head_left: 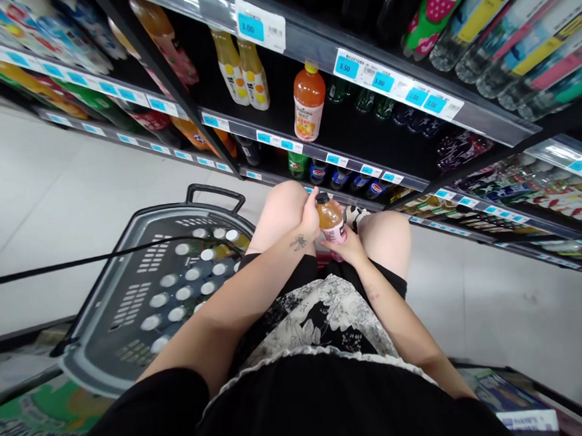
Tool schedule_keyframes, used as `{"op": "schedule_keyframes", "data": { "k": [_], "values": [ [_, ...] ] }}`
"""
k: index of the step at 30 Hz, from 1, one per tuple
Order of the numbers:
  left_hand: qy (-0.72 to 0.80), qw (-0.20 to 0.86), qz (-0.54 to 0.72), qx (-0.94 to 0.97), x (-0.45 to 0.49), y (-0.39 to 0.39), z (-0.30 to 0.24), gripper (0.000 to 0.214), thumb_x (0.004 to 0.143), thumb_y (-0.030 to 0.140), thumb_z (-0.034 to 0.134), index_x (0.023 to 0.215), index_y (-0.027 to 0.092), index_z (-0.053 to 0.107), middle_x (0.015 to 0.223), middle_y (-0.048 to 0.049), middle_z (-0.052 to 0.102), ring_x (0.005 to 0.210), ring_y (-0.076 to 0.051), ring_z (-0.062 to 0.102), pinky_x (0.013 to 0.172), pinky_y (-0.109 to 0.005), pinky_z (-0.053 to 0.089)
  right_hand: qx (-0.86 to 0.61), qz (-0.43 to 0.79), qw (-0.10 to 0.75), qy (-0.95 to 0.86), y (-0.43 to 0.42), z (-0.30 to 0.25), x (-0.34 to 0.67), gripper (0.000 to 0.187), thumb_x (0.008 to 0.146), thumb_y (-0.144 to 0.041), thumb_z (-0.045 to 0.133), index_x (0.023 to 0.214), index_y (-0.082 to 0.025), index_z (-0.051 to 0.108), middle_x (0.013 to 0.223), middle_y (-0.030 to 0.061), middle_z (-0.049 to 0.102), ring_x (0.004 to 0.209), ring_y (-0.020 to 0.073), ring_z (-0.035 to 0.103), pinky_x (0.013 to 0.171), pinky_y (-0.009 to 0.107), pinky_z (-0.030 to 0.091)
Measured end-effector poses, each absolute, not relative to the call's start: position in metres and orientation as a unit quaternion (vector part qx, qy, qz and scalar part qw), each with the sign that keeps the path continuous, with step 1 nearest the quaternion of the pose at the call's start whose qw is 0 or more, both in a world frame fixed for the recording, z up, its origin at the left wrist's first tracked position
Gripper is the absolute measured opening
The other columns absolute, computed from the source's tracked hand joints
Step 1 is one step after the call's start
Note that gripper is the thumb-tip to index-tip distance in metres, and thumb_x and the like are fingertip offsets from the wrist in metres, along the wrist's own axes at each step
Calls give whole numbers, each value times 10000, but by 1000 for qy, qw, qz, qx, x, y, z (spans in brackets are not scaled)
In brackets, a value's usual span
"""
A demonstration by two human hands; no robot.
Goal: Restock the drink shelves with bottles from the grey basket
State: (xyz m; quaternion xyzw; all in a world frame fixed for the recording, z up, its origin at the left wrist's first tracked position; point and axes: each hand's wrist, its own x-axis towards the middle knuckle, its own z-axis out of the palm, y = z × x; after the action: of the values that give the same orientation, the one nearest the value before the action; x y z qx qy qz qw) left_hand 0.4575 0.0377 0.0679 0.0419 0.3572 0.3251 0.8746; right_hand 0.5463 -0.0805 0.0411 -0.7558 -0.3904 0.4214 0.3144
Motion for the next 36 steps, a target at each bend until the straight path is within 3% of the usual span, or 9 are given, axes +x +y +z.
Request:
{"op": "schedule_keyframes", "data": {
  "k": [9, 15, 22, 29, 36],
  "values": [
    [300, 906, 269, 129, 453, 38, 74, 460, 896, 479, 490, 600, 150, 615, 606, -111, 652, 649, -228, 671, 565, -299, 501, -726, 406, 332, -444, -81, 52, 547, 630, 609, -493, 867, 1120, -204, 639, 1053, 59, 736, 976, 247, 694, 903, 358, 524],
    [174, 966, 95, 168, 439, 37, 89, 548, 914, 546, 427, 672, 119, 669, 628, -159, 669, 637, -260, 664, 607, -344, 506, -698, 349, 275, -561, -91, 72, 545, 405, 657, -506, 835, 910, -219, 703, 912, 70, 738, 937, 304, 700, 893, 400, 534],
    [184, 968, 87, 147, 440, 37, 84, 548, 920, 563, 428, 720, 128, 696, 612, -162, 670, 653, -298, 679, 584, -365, 503, -750, 298, 212, -552, -96, 77, 539, 462, 691, -621, 753, 897, -210, 706, 905, 120, 730, 957, 358, 684, 924, 450, 512],
    [174, 970, 87, 144, 440, 39, 80, 536, 920, 553, 445, 765, 123, 723, 636, -166, 689, 674, -313, 687, 598, -381, 510, -739, 302, 283, -532, -94, 78, 540, 424, 617, -592, 808, 788, -226, 679, 779, 87, 704, 855, 333, 689, 822, 393, 514],
    [188, 970, 83, 132, 439, 39, 84, 519, 926, 538, 449, 773, 125, 723, 626, -164, 688, 678, -313, 688, 622, -387, 515, -746, 269, 208, -572, -94, 76, 540, 444, 688, -633, 754, 802, -211, 676, 782, 100, 711, 830, 329, 701, 800, 401, 542]
  ]
}}
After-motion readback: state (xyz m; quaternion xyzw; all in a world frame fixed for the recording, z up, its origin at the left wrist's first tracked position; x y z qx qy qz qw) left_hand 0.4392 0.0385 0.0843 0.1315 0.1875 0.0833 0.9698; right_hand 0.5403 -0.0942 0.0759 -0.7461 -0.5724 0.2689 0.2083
